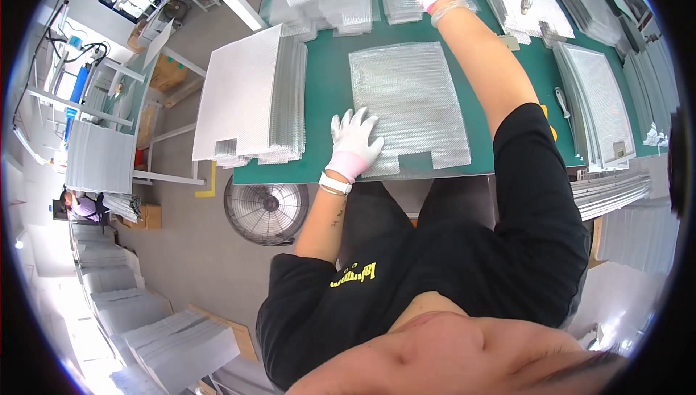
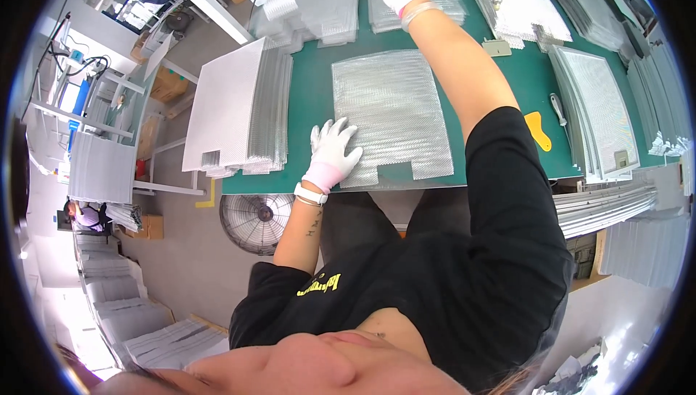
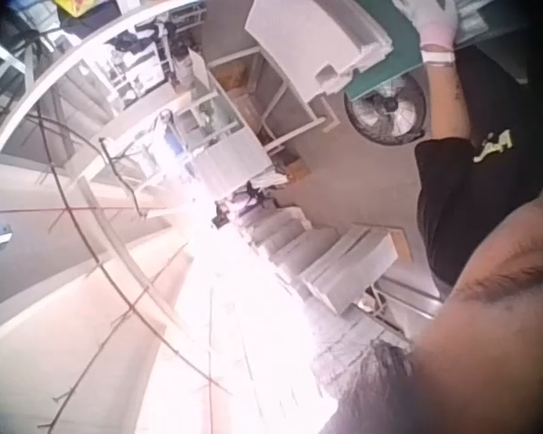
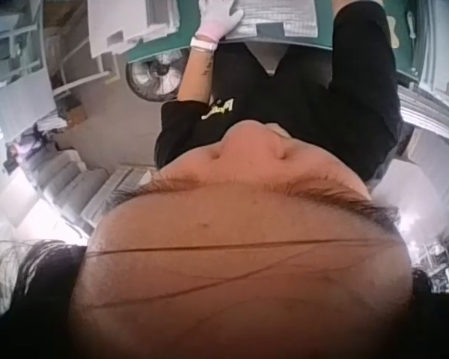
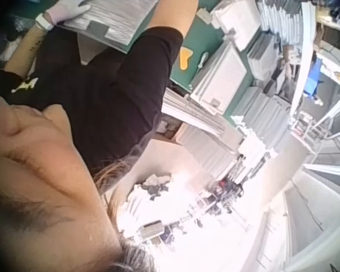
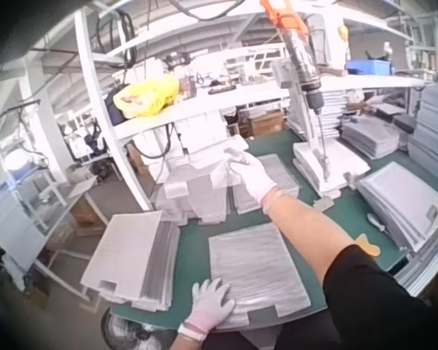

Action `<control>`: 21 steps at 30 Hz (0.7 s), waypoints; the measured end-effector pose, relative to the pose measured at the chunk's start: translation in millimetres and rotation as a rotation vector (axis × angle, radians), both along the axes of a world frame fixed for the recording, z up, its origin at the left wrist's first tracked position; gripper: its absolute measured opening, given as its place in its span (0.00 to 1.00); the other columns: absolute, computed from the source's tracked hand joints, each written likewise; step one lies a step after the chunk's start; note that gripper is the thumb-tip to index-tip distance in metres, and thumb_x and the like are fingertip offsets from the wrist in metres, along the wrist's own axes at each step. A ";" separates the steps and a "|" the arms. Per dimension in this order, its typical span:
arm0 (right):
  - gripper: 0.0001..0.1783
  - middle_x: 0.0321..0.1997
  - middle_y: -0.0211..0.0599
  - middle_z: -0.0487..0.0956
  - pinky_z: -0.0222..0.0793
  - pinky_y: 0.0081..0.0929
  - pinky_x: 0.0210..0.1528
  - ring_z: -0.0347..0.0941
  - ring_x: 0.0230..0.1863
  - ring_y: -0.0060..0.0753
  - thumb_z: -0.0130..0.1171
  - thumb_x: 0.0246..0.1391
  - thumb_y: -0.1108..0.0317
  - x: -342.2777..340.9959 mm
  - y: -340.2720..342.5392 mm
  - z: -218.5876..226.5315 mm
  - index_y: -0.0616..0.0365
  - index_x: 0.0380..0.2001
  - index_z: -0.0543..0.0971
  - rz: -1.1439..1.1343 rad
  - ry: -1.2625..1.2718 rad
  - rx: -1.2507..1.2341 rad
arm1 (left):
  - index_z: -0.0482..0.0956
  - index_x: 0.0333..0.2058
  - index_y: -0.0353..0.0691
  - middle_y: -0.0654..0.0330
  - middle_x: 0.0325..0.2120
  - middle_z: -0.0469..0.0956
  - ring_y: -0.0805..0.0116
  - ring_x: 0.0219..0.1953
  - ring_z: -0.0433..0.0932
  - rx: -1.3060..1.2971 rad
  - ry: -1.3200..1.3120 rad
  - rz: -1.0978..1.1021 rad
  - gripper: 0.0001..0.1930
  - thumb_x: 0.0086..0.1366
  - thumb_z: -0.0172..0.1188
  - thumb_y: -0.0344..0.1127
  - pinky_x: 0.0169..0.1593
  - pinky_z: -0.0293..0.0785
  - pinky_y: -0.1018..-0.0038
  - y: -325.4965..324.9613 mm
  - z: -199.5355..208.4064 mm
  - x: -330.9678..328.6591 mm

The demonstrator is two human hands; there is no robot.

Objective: Assembling industrial mesh filters by attaching plastic handles and metal framing strips using an electric screwdriver and a rubber mallet.

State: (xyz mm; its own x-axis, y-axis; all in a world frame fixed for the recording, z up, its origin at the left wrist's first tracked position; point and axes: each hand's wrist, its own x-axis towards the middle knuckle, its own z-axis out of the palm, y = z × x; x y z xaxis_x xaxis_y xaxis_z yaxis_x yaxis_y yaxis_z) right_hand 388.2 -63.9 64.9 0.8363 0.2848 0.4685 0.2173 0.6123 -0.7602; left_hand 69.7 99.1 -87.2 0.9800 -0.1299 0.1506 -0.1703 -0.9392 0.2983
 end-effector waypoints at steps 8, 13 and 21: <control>0.27 0.57 0.38 0.76 0.71 0.26 0.55 0.75 0.53 0.29 0.60 0.57 0.74 -61.0 -57.5 10.6 0.61 0.60 0.71 -0.049 0.080 0.083 | 0.76 0.54 0.46 0.52 0.61 0.67 0.46 0.67 0.58 0.048 -0.013 -0.012 0.27 0.56 0.64 0.47 0.70 0.43 0.46 -3.1 1.4 1.7; 0.18 0.63 0.48 0.68 0.71 0.39 0.58 0.74 0.55 0.39 0.59 0.59 0.75 -118.8 -127.6 -58.8 0.61 0.52 0.74 -0.183 -0.311 -0.059 | 0.71 0.58 0.39 0.50 0.59 0.68 0.46 0.66 0.59 -0.045 -0.235 0.042 0.32 0.57 0.64 0.47 0.70 0.44 0.48 -11.7 26.6 -8.7; 0.20 0.53 0.38 0.80 0.71 0.23 0.50 0.75 0.41 0.26 0.57 0.54 0.78 -324.8 -157.0 -70.7 0.64 0.52 0.76 -0.328 0.095 -0.608 | 0.56 0.66 0.30 0.47 0.58 0.70 0.58 0.57 0.72 -1.596 -0.007 0.009 0.38 0.68 0.53 0.54 0.61 0.67 0.63 -13.7 72.0 -79.0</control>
State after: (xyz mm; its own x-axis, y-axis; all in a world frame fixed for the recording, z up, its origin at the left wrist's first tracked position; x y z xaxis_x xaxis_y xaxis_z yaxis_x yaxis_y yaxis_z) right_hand 63.4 -220.9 -5.8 0.9534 0.1991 0.2265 0.2339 -0.0138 -0.9722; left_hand -9.3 85.4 -15.2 0.9785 0.1642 0.1247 -0.1724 0.3197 0.9317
